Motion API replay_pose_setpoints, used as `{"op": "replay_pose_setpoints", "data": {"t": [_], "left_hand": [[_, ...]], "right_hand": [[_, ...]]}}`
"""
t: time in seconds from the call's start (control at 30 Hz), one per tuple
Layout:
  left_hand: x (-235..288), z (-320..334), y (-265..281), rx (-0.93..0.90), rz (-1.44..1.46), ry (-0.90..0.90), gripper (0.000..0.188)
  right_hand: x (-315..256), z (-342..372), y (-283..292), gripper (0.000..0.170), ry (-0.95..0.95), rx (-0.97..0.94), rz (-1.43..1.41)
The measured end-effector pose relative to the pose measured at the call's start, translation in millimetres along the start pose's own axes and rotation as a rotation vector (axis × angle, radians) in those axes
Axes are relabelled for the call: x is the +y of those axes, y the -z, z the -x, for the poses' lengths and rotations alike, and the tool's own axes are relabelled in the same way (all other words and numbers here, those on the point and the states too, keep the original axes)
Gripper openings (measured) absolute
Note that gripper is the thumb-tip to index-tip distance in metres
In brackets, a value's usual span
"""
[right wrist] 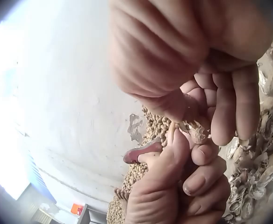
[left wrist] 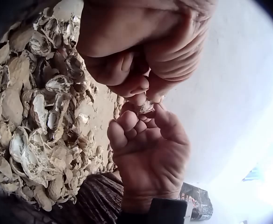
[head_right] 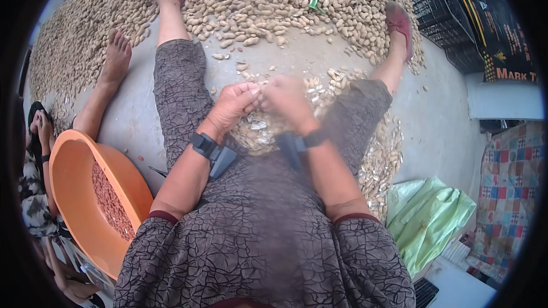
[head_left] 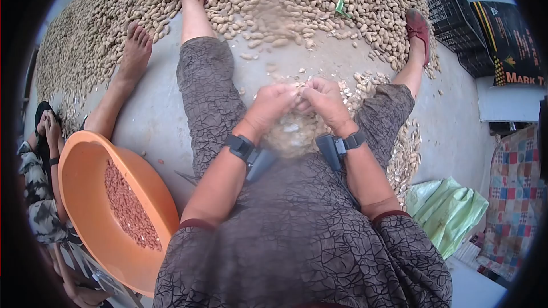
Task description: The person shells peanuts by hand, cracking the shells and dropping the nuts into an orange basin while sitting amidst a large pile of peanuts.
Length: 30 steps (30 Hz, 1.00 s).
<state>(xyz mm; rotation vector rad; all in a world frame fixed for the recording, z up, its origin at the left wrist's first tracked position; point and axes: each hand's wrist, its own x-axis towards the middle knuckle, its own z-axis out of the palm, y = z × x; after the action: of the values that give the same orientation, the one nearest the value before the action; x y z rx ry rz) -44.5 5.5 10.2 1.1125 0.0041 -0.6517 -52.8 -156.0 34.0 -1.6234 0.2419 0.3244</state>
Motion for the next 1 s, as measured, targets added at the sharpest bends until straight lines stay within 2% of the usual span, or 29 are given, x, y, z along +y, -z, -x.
{"op": "replay_pose_setpoints", "data": {"t": [0.13,0.23,0.33,0.43,0.53,0.63,0.7,0.8,0.93,1.0], "left_hand": [[-5.6,-1.4,1.3,0.031,-0.094,-0.001,0.019],[-4.5,-1.2,-1.4,0.030,-0.132,-0.043,0.017],[-1.3,1.3,-4.1,0.019,-0.030,-0.043,0.016],[1.9,3.3,-5.8,0.044,-0.103,-0.048,0.016],[8.2,6.3,-8.4,-0.015,-0.123,-0.055,0.015],[9.7,6.9,-3.7,-0.041,-0.040,0.026,0.013],[2.8,3.8,1.3,-0.047,0.160,0.023,0.014],[-2.3,2.2,3.2,-0.030,0.238,0.068,0.014],[-4.9,0.3,4.3,-0.032,0.307,0.034,0.014],[-3.4,0.2,2.2,0.047,0.219,0.042,0.013]], "right_hand": [[-7.5,3.8,-0.7,0.014,-0.032,0.015,0.050],[-9.7,2.9,2.5,0.012,-0.057,-0.042,0.057],[-7.6,1.1,7.6,0.012,-0.077,-0.081,-0.098],[-5.2,0.9,9.7,0.011,-0.079,-0.097,-0.074],[-4.6,1.8,9.6,0.010,-0.056,-0.103,0.055],[-6.3,3.6,9.2,0.008,-0.067,-0.143,-0.059],[-10.5,7.5,6.7,0.009,-0.041,-0.127,-0.176],[-7.9,4.3,11.3,0.004,-0.045,-0.162,-0.147],[6.1,-0.8,13.7,0.006,-0.080,-0.209,-0.342],[12.6,-0.1,10.7,0.007,-0.074,-0.176,-0.446]]}}
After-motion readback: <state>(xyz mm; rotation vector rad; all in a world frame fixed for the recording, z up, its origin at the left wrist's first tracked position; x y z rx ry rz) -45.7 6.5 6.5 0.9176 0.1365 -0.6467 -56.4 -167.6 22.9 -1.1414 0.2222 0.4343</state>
